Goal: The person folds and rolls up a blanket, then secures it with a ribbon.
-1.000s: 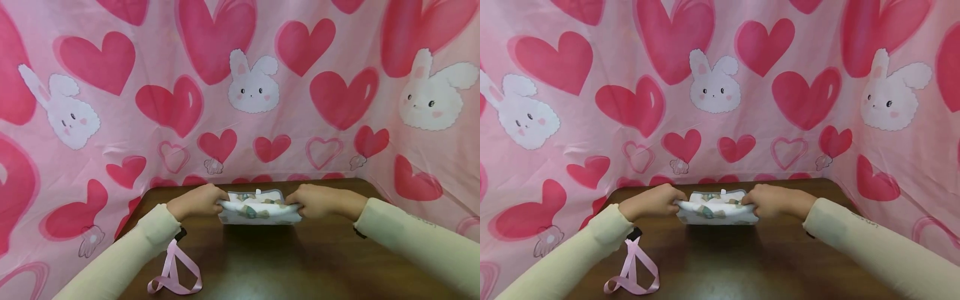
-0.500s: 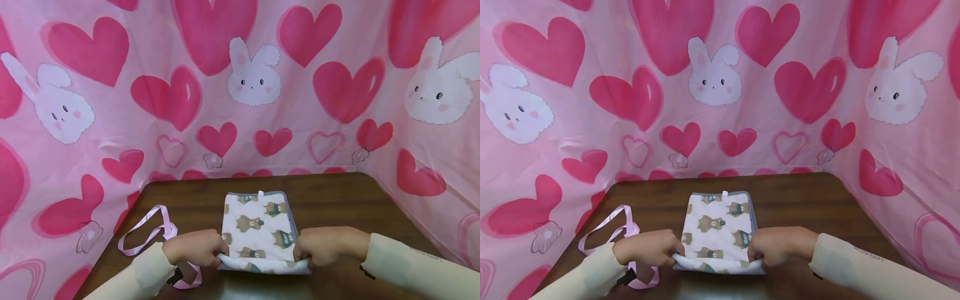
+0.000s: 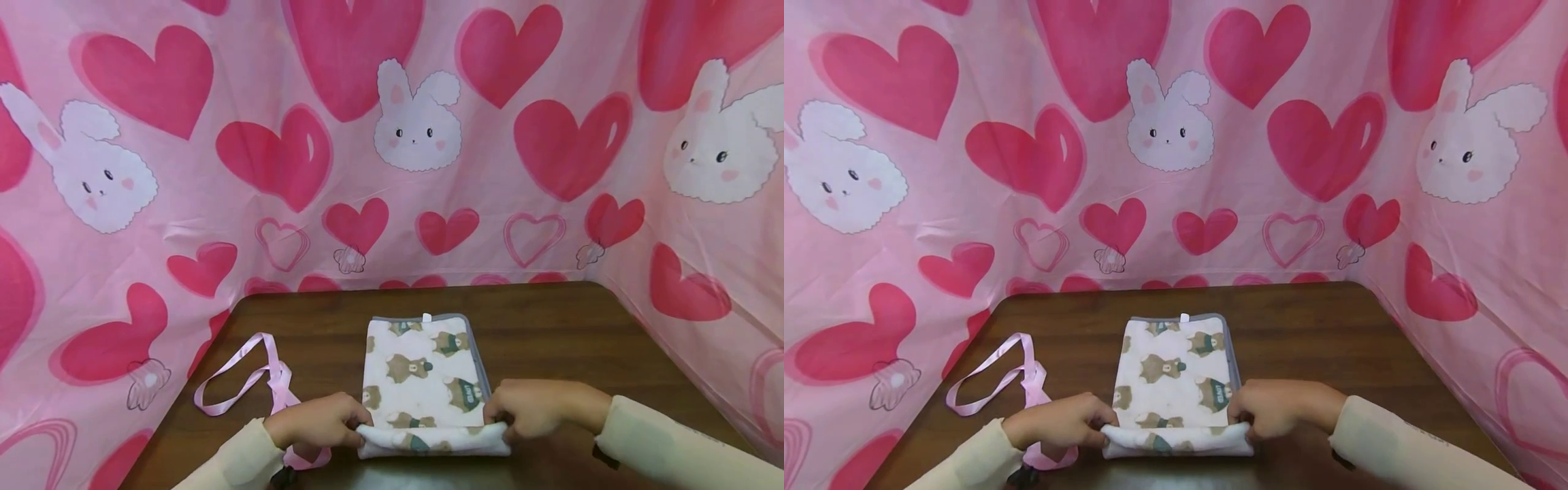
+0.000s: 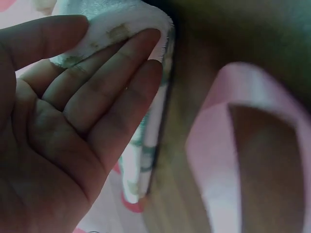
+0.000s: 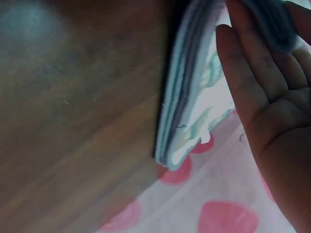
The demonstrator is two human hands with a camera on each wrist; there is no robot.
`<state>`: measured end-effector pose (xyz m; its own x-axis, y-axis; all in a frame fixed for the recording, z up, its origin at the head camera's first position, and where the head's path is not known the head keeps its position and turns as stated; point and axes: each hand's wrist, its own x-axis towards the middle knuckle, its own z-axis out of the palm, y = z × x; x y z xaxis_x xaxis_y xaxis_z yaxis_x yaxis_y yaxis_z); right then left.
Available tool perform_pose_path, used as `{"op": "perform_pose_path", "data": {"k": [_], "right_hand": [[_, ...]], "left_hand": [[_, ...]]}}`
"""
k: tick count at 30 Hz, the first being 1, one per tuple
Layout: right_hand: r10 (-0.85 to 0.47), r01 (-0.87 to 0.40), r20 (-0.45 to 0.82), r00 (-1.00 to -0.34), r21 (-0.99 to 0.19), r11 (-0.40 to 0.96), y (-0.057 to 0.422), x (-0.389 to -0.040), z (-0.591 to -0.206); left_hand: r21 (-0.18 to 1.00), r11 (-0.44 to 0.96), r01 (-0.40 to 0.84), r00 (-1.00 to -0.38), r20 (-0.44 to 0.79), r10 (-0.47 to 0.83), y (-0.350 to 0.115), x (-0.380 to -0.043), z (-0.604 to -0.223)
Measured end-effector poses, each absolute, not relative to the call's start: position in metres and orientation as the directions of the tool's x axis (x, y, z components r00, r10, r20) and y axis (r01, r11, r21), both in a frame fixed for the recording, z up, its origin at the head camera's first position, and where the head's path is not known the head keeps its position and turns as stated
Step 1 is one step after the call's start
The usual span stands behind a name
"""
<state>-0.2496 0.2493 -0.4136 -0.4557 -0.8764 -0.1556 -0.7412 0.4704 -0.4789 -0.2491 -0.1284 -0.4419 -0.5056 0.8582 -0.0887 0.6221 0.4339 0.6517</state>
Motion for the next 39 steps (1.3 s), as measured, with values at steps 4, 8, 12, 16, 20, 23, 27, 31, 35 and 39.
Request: {"op": "perform_pose_path", "data": {"k": [4,8,12,16,20,23,27,31,35,39], "right_hand": [[-0.902,-0.717,-0.100,-0.421,-0.571,0.398,0.254,-0.249,-0.425],[-0.907,-0.704,-0.086,-0.413,-0.601,0.378,0.256,-0.250,-0.433],[-0.893,-0.663,-0.076,-0.444,-0.642,0.384,0.257,-0.257,-0.440],[-0.857,-0.588,-0.074,-0.510,-0.697,0.410,0.262,-0.263,-0.446],[-0.815,-0.502,-0.064,-0.576,-0.758,0.415,0.267,-0.266,-0.450],[-0.782,-0.456,-0.044,-0.621,-0.791,0.407,0.269,-0.266,-0.453],[-0.742,-0.415,-0.017,-0.670,-0.820,0.394,0.270,-0.266,-0.460],[-0.730,-0.388,-0.002,-0.684,-0.846,0.366,0.269,-0.263,-0.469],[-0.733,-0.360,0.011,-0.680,-0.876,0.321,0.270,-0.259,-0.473],[-0.720,-0.308,-0.010,-0.694,-0.900,0.309,0.270,-0.257,-0.476]], "left_hand": [[0.704,0.415,0.577,-0.506,-0.091,0.858,-0.131,-0.246,-0.452],[0.718,0.429,0.548,-0.525,-0.104,0.845,-0.131,-0.245,-0.456],[0.751,0.445,0.488,-0.567,-0.114,0.815,-0.132,-0.247,-0.460],[0.774,0.447,0.449,-0.609,-0.101,0.787,-0.134,-0.246,-0.463],[0.835,0.416,0.360,-0.654,-0.092,0.750,-0.137,-0.245,-0.468],[0.885,0.369,0.285,-0.693,-0.075,0.717,-0.138,-0.246,-0.470],[0.914,0.335,0.229,-0.747,-0.056,0.663,-0.136,-0.247,-0.473],[0.927,0.334,0.172,-0.780,-0.079,0.620,-0.132,-0.245,-0.476],[0.926,0.347,0.146,-0.791,-0.102,0.604,-0.129,-0.240,-0.478],[0.924,0.354,0.142,-0.810,-0.097,0.579,-0.130,-0.238,-0.480]]}}
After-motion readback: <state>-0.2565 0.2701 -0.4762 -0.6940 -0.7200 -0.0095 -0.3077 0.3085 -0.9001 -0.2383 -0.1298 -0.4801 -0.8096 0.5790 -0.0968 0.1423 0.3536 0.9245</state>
